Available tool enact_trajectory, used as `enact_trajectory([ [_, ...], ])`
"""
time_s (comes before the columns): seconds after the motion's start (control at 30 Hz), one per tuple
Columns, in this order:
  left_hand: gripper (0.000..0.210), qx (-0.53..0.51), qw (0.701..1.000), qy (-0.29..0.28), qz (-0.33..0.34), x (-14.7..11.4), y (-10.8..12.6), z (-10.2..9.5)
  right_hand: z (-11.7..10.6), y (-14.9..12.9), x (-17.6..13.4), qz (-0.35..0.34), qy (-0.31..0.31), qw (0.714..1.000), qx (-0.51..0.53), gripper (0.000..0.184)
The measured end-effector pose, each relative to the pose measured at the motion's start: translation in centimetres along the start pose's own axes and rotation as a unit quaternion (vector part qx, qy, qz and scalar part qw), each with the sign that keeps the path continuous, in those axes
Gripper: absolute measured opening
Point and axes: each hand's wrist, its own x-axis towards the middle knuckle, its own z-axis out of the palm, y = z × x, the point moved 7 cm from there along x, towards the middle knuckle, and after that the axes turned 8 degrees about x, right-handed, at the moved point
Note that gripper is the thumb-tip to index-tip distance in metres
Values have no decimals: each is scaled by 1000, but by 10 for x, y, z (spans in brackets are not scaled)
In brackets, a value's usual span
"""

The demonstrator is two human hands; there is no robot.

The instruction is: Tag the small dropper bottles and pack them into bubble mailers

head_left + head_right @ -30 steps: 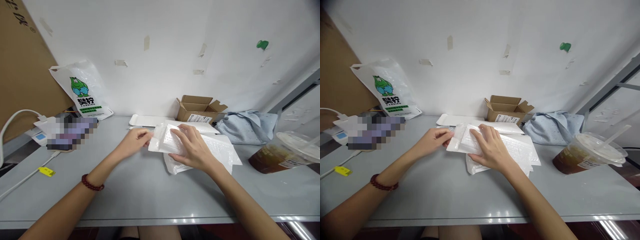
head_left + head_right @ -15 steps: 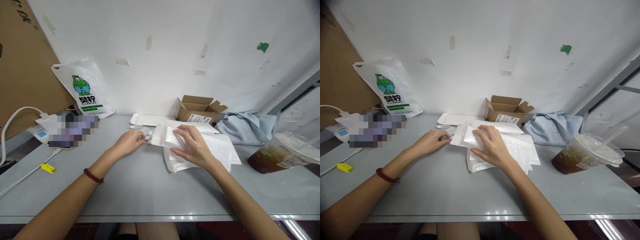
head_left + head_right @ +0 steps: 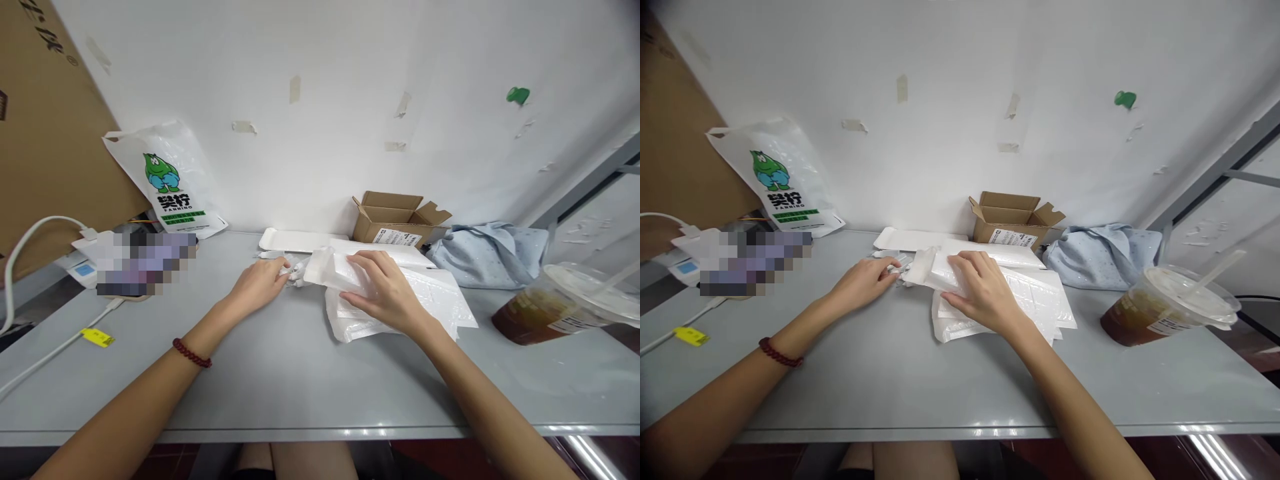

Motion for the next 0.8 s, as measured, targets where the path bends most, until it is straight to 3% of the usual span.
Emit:
enact_trajectory([
  [0.23, 34, -9, 1000, -2, -9, 5, -10, 6, 2, 1, -1, 7, -9, 1000, -6, 46],
  [0.8, 27, 10, 1000, 11, 17, 7, 5, 13, 2, -1, 0, 0, -11, 1000, -13, 46],
])
